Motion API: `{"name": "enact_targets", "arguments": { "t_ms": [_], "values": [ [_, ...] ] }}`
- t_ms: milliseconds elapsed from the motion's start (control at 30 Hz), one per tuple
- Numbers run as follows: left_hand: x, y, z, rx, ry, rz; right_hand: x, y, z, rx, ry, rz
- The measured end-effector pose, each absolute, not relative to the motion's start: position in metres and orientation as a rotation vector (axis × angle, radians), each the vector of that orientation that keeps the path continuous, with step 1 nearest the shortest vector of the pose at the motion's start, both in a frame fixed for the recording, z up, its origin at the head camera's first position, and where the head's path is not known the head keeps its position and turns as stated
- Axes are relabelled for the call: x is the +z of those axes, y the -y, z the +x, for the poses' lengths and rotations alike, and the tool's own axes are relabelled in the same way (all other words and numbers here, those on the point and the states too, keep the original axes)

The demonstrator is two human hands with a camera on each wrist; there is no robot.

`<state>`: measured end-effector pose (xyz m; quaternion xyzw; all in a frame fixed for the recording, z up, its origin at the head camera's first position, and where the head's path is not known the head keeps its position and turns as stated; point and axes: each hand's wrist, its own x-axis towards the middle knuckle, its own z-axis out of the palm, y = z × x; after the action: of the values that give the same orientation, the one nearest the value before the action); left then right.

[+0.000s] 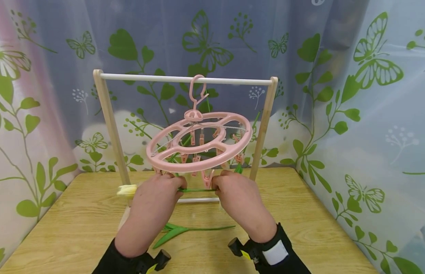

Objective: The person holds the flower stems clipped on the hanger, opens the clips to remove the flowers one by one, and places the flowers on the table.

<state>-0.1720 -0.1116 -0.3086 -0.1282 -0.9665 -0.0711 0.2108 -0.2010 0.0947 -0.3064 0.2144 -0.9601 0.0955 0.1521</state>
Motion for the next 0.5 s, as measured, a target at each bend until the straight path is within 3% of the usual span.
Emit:
{"name": "enact_targets", "arguments": {
  "t_ms": [500],
  "values": [
    [-0.3125, 0.1110, -0.1794, -0.189, 2.723, -0.368, -0.3110, -0.0934, -0.2068, 0.276, 2.771, 0.609]
  ]
}}
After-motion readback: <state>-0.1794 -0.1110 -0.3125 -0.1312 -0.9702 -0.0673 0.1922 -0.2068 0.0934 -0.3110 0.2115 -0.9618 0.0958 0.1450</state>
